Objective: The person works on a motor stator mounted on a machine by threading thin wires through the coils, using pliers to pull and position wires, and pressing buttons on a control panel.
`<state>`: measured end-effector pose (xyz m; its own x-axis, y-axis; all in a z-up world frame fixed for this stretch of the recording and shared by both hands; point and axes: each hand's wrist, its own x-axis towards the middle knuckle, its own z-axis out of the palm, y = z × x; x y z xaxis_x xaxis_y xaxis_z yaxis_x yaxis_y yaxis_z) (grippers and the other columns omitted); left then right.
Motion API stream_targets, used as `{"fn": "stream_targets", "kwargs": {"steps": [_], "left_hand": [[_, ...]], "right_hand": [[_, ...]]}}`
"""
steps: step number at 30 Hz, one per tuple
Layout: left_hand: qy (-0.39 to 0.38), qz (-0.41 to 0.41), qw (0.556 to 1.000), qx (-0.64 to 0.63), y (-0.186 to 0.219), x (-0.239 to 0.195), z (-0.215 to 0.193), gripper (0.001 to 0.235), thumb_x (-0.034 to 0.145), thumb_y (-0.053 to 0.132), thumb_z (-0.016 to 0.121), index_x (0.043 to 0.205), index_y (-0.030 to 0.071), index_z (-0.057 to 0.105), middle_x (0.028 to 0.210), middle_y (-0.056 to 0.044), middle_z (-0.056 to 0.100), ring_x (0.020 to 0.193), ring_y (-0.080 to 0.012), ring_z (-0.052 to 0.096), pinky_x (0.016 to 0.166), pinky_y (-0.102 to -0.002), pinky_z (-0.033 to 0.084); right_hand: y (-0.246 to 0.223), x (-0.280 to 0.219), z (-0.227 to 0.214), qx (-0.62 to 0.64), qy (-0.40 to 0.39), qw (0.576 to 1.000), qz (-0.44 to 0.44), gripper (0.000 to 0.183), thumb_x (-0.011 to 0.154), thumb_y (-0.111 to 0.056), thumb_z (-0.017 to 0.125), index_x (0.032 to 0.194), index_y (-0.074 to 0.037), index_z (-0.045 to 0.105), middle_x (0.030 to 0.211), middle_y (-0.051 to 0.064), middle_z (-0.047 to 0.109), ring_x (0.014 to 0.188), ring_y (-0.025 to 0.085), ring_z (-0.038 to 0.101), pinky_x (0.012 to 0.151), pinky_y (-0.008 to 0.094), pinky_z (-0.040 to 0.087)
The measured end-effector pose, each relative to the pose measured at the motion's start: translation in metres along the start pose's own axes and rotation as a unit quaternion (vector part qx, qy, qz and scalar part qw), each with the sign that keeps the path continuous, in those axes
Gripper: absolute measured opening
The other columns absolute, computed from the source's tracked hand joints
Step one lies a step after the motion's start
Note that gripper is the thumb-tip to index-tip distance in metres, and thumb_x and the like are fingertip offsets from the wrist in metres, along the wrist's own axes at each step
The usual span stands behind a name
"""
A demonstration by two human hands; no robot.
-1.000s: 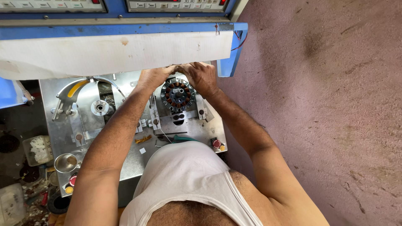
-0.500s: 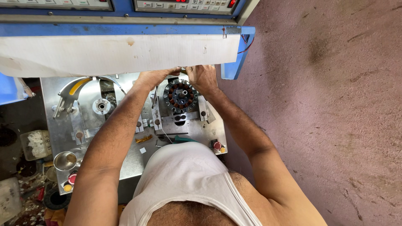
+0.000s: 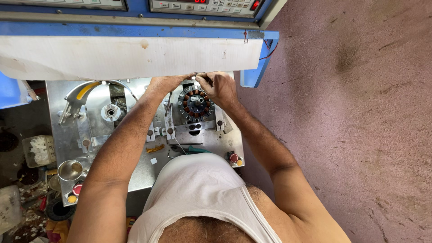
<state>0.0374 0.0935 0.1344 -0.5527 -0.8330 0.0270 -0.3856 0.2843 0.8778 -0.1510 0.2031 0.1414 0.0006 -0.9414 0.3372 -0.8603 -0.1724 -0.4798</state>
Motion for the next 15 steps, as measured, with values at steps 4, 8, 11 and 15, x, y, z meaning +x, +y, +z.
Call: {"fn": "stream_targets", "kwargs": {"steps": [4, 8, 11, 15], "left_hand": [[-0.009, 0.038, 0.999, 0.028, -0.01, 0.0, 0.004, 0.038, 0.089, 0.04, 0.082, 0.114, 0.013, 0.072, 0.101, -0.006, 0.075, 0.097, -0.0196, 0.07, 0.082, -0.038, 0.059], [-0.016, 0.058, 0.994, 0.093, -0.018, 0.005, 0.004, 0.044, 0.084, 0.043, 0.085, 0.114, 0.014, 0.073, 0.103, -0.007, 0.074, 0.097, -0.0216, 0.068, 0.084, -0.04, 0.056], [-0.035, -0.049, 0.998, -0.002, -0.021, 0.002, 0.006, 0.044, 0.084, 0.048, 0.082, 0.112, 0.015, 0.073, 0.101, -0.005, 0.075, 0.096, -0.0189, 0.07, 0.081, -0.039, 0.059], [0.043, 0.12, 0.991, 0.052, -0.021, 0.003, 0.006, 0.047, 0.087, 0.043, 0.087, 0.116, 0.008, 0.072, 0.103, -0.011, 0.074, 0.094, -0.0244, 0.068, 0.076, -0.041, 0.056]], "right_hand": [[0.013, 0.008, 0.012, -0.076, -0.008, 0.995, 0.068, 0.039, 0.098, -0.037, 0.073, 0.101, 0.002, 0.075, 0.06, 0.005, 0.064, 0.041, 0.013, 0.048, 0.035, 0.026, 0.041], [0.012, 0.008, 0.015, -0.027, -0.051, 0.982, 0.178, 0.036, 0.101, -0.038, 0.071, 0.081, -0.009, 0.08, 0.058, 0.002, 0.067, 0.044, 0.013, 0.051, 0.039, 0.031, 0.039], [-0.001, -0.004, 0.012, -0.017, 0.023, 0.999, 0.034, 0.03, 0.099, -0.038, 0.07, 0.089, -0.01, 0.079, 0.068, 0.0, 0.068, 0.053, 0.008, 0.056, 0.042, 0.028, 0.046], [-0.007, -0.002, 0.007, -0.058, 0.009, 0.998, 0.018, 0.031, 0.095, -0.039, 0.073, 0.092, -0.008, 0.08, 0.066, 0.003, 0.068, 0.049, 0.009, 0.056, 0.037, 0.027, 0.046]]}}
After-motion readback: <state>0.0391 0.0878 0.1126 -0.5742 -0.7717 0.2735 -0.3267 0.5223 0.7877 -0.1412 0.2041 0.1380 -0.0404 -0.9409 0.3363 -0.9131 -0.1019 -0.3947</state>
